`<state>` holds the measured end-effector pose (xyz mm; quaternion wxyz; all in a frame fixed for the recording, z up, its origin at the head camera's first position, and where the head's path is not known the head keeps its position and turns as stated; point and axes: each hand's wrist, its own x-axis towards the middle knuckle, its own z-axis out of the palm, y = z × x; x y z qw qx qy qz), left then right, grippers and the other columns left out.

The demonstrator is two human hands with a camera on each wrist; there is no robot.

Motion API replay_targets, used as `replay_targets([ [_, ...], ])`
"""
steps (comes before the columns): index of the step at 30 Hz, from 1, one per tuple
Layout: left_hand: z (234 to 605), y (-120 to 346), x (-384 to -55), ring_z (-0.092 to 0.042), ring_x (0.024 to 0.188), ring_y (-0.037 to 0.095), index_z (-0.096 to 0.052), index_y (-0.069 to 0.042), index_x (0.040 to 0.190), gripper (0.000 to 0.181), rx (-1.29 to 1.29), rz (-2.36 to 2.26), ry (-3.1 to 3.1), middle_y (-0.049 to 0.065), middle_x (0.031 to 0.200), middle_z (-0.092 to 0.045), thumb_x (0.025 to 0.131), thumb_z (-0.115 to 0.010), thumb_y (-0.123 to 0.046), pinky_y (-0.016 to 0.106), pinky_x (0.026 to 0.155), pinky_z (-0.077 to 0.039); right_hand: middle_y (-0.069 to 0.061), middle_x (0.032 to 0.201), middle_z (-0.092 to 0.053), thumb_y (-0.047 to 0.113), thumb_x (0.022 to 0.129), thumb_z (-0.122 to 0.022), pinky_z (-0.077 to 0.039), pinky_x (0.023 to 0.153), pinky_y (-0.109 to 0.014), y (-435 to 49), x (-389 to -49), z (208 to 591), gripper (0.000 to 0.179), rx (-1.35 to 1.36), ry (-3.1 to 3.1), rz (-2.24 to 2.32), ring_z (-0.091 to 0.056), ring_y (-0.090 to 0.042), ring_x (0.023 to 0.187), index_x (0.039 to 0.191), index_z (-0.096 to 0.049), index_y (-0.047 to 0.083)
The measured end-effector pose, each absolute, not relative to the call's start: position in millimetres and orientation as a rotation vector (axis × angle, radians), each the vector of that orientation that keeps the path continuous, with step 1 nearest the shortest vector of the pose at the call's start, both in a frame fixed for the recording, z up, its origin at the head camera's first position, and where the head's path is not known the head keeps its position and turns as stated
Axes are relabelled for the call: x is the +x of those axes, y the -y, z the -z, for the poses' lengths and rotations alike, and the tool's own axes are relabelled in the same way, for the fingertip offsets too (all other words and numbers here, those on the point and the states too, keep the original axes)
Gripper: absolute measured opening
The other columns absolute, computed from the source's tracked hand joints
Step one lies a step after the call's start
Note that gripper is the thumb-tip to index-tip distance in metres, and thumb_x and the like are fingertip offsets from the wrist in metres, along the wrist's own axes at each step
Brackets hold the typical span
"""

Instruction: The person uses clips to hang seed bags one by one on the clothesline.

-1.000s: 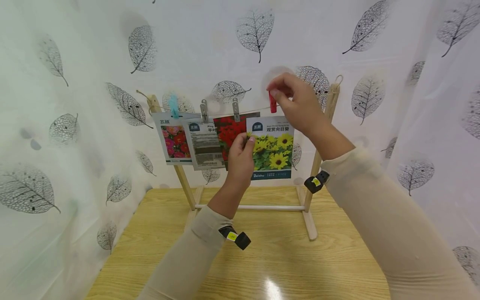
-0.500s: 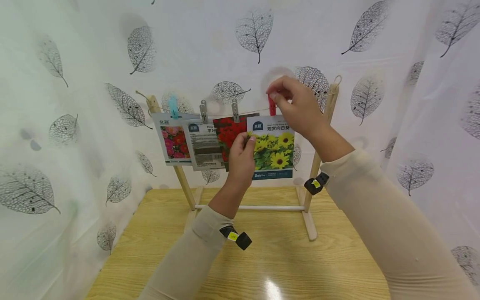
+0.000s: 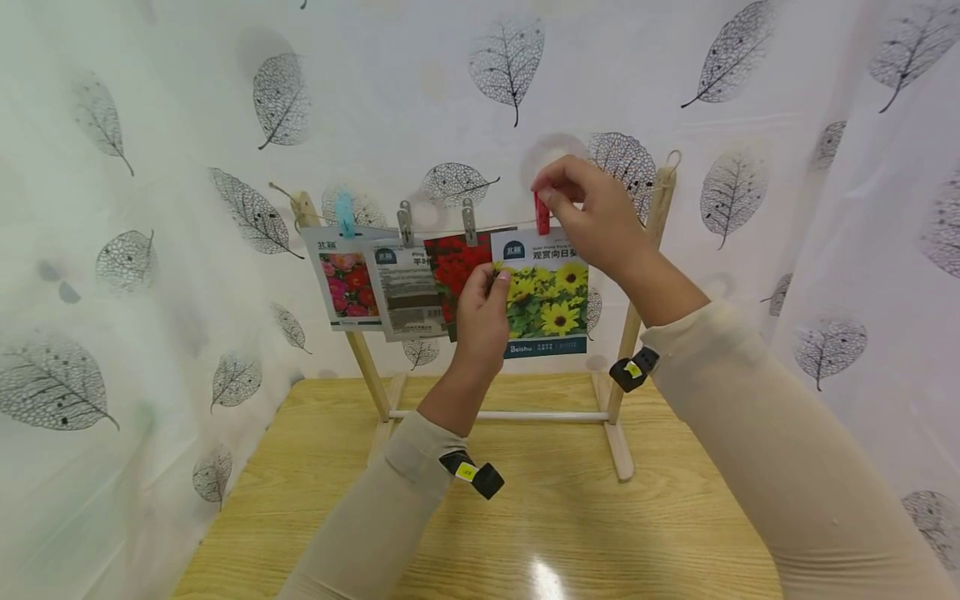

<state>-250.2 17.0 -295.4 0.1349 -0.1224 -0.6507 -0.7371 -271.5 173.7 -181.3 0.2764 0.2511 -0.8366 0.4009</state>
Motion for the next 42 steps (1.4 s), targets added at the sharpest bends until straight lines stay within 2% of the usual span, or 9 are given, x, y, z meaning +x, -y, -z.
replay_targets([
  [20,294.0,-18.3,-250.3,-0.025,0.053,0.012,-0.057,-0.014,0.118,0.023,-0.346,2.132,1.862,-0.004,0.067,-0.032,0.108,-0.047,-0.032,0.031,0.056,-0.032,-0.007,0.108,-0.069,0.025,0.104,-0.057,-0.044,0.086,-0.022,-173.6,-269.9,181.5,0.024,0.707,2.286,-1.052,-0.062,0.008,0.092,0.118,-0.066,0.008],
  [25,294.5,-18.4,-250.6,-0.025,0.053,0.013,-0.057,-0.014,0.118,0.022,-0.325,2.125,1.875,-0.004,0.067,-0.031,0.108,-0.047,-0.032,0.031,0.056,-0.032,-0.005,0.112,-0.070,0.031,0.104,-0.056,-0.047,0.089,-0.025,-175.7,-269.3,183.1,0.027,0.692,2.330,-1.031,-0.068,-0.006,0.105,0.121,-0.065,0.011],
  [28,294.8,-18.4,-250.7,-0.025,0.053,0.012,-0.057,-0.014,0.118,0.023,-0.326,2.125,1.874,-0.004,0.067,-0.031,0.108,-0.047,-0.031,0.030,0.056,-0.032,-0.004,0.119,-0.069,0.031,0.105,-0.055,-0.050,0.096,-0.036,-176.1,-268.8,183.4,0.029,0.690,2.344,-1.015,-0.068,-0.020,0.116,0.123,-0.065,0.012],
  [31,295.3,-17.8,-250.0,-0.026,0.056,0.013,-0.057,-0.013,0.119,0.023,-0.326,2.128,1.871,-0.004,0.069,-0.032,0.108,-0.047,-0.031,0.030,0.058,-0.032,-0.005,0.125,-0.067,0.030,0.105,-0.054,-0.051,0.102,-0.048,-175.8,-268.0,183.3,0.029,0.696,2.341,-0.992,-0.067,-0.027,0.120,0.124,-0.064,0.011],
  [34,296.0,-16.4,-248.4,-0.040,0.068,0.011,-0.058,-0.013,0.123,0.025,-0.301,2.132,1.871,-0.005,0.081,-0.046,0.108,-0.048,-0.030,0.030,0.067,-0.039,-0.006,0.126,-0.067,0.028,0.105,-0.054,-0.051,0.103,-0.053,-175.7,-266.9,183.1,0.028,0.702,2.326,-0.966,-0.067,-0.029,0.120,0.123,-0.065,0.009],
  [37,297.0,-14.5,-246.8,-0.054,0.094,0.010,-0.059,-0.012,0.127,0.026,-0.274,2.130,1.868,-0.003,0.106,-0.060,0.108,-0.048,-0.027,0.032,0.085,-0.048,-0.007,0.126,-0.067,0.026,0.105,-0.055,-0.051,0.102,-0.052,-175.8,-266.0,182.7,0.027,0.704,2.313,-0.952,-0.067,-0.030,0.120,0.122,-0.065,0.008],
  [39,297.6,-13.2,-245.5,-0.057,0.110,0.012,-0.059,-0.011,0.130,0.028,-0.259,2.128,1.874,0.001,0.120,-0.062,0.108,-0.049,-0.026,0.035,0.095,-0.050,-0.007,0.125,-0.067,0.026,0.105,-0.055,-0.051,0.102,-0.052,-175.7,-265.3,182.4,0.026,0.704,2.309,-0.945,-0.067,-0.029,0.120,0.122,-0.065,0.009],
  [42,298.9,-11.0,-243.5,-0.058,0.118,0.016,-0.058,-0.012,0.132,0.030,-0.241,2.130,1.885,0.005,0.128,-0.061,0.107,-0.050,-0.026,0.038,0.100,-0.051,-0.007,0.124,-0.067,0.026,0.105,-0.055,-0.051,0.101,-0.052,-175.7,-265.0,182.2,0.026,0.714,2.309,-0.932,-0.067,-0.029,0.119,0.121,-0.066,0.008],
])
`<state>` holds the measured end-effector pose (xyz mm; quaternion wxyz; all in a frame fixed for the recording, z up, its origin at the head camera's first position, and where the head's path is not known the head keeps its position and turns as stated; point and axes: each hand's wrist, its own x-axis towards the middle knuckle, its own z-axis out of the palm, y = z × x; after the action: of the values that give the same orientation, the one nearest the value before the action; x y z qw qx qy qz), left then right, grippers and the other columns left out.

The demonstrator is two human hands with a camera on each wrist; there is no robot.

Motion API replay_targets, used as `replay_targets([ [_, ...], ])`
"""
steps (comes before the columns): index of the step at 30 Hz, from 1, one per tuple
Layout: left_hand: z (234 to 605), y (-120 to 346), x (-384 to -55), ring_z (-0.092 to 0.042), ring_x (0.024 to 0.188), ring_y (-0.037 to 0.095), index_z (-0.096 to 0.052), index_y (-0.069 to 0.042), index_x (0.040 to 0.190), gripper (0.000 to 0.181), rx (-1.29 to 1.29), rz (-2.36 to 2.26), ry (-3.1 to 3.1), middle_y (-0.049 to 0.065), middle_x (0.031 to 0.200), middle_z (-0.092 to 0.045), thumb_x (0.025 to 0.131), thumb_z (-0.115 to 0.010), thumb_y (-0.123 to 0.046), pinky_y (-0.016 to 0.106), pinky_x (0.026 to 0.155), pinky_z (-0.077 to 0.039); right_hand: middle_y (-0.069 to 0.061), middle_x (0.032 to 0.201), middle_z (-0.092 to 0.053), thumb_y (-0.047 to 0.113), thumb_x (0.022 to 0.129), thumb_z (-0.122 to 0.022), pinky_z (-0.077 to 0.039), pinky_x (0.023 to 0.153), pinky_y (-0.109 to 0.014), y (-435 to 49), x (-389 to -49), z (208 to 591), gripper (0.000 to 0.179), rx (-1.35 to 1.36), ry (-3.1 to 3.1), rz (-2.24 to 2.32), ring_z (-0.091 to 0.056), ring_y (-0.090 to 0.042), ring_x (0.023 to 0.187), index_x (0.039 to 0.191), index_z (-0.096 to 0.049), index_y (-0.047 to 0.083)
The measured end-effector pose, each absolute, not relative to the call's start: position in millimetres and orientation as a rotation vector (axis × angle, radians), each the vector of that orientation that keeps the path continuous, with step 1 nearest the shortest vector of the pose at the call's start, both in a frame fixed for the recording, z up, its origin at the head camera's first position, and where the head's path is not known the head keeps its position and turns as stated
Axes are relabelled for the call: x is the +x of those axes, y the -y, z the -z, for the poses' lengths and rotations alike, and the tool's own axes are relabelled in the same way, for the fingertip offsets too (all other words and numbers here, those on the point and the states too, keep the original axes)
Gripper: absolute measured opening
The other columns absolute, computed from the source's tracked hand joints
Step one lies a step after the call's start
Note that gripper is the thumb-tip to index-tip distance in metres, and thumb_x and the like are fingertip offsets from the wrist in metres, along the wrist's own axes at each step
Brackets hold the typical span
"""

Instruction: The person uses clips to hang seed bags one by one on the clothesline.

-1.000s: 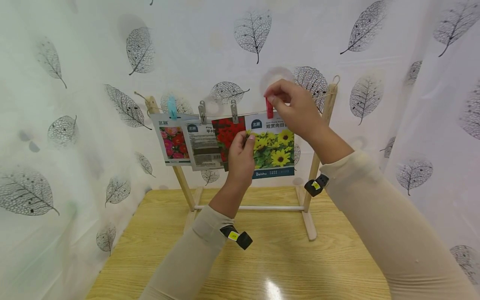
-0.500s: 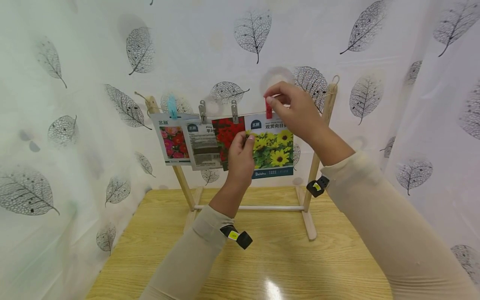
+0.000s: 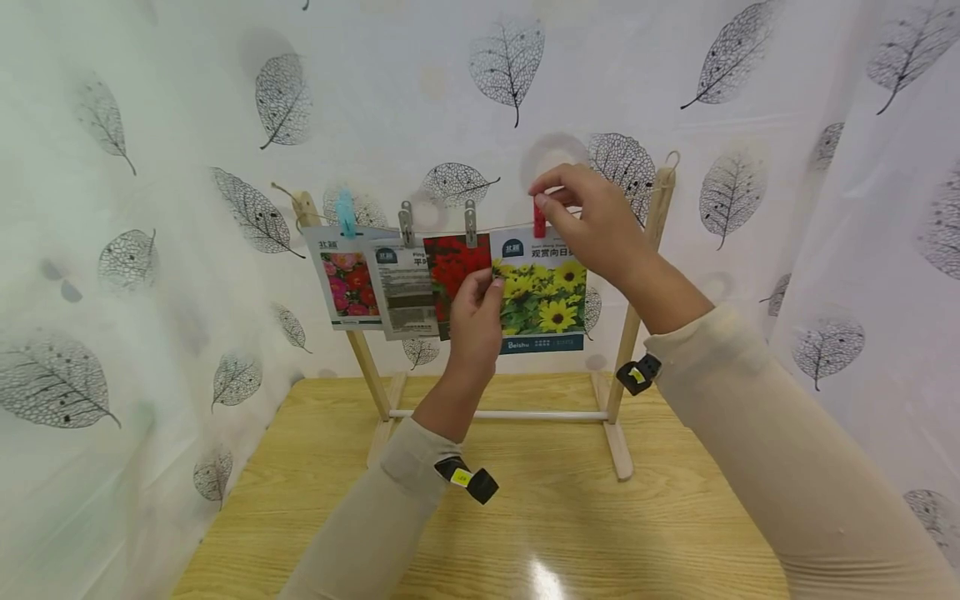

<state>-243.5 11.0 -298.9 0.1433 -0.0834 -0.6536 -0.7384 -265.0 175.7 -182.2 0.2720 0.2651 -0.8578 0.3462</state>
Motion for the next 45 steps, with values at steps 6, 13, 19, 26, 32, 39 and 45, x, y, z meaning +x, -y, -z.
replay_targets([
  [6,304,-8,-242,-0.057,0.110,0.015,-0.059,-0.014,0.130,0.027,-0.207,2.121,1.898,0.002,0.125,-0.062,0.106,-0.052,-0.025,0.036,0.093,-0.051,-0.007,0.125,-0.067,0.025,0.104,-0.055,-0.053,0.100,-0.054,-176,-265,183,0.026,0.727,2.305,-0.920,-0.067,-0.029,0.119,0.121,-0.066,0.008],
  [13,316,-4,-242,-0.056,0.104,0.013,-0.061,-0.018,0.123,0.021,-0.200,2.069,1.902,0.000,0.120,-0.061,0.105,-0.053,-0.026,0.034,0.088,-0.050,-0.008,0.130,-0.066,0.024,0.104,-0.057,-0.053,0.099,-0.054,-176,-265,185,0.025,0.759,2.269,-0.885,-0.067,-0.030,0.118,0.120,-0.066,0.007],
  [19,325,2,-239,-0.057,0.104,0.014,-0.062,-0.020,0.119,0.018,-0.206,2.022,1.880,-0.001,0.117,-0.062,0.104,-0.055,-0.027,0.035,0.088,-0.050,-0.008,0.130,-0.066,0.021,0.102,-0.059,-0.054,0.102,-0.037,-176,-266,188,0.025,0.780,2.246,-0.823,-0.066,-0.027,0.117,0.120,-0.066,0.005],
  [26,328,8,-235,-0.059,0.105,0.015,-0.063,-0.016,0.117,0.018,-0.226,1.995,1.860,0.002,0.115,-0.063,0.104,-0.056,-0.026,0.034,0.089,-0.050,-0.009,0.130,-0.067,0.018,0.101,-0.061,-0.053,0.103,-0.036,-177,-267,190,0.023,0.806,2.233,-0.807,-0.064,-0.026,0.120,0.119,-0.067,0.004],
  [32,327,11,-230,-0.061,0.105,0.019,-0.062,-0.012,0.117,0.018,-0.260,2.038,1.811,0.008,0.114,-0.064,0.104,-0.055,-0.022,0.040,0.094,-0.053,-0.008,0.131,-0.066,0.016,0.101,-0.062,-0.049,0.103,-0.020,-177,-267,191,0.023,0.811,2.222,-0.797,-0.062,-0.024,0.121,0.119,-0.067,0.004],
  [39,329,17,-228,-0.063,0.106,0.027,-0.062,-0.011,0.117,0.018,-0.263,2.068,1.800,0.011,0.113,-0.064,0.105,-0.052,-0.021,0.048,0.093,-0.053,-0.008,0.136,-0.064,0.013,0.099,-0.064,-0.050,0.106,-0.040,-179,-265,193,0.024,0.828,2.199,-0.805,-0.059,-0.025,0.125,0.121,-0.068,0.004],
  [45,327,23,-224,-0.062,0.110,0.031,-0.060,-0.008,0.119,0.020,-0.290,2.095,1.778,0.017,0.117,-0.063,0.107,-0.050,-0.020,0.049,0.093,-0.051,-0.008,0.141,-0.060,0.013,0.098,-0.065,-0.046,0.109,-0.042,-182,-257,193,0.027,0.797,2.183,-0.828,-0.053,-0.026,0.130,0.124,-0.067,0.007],
])
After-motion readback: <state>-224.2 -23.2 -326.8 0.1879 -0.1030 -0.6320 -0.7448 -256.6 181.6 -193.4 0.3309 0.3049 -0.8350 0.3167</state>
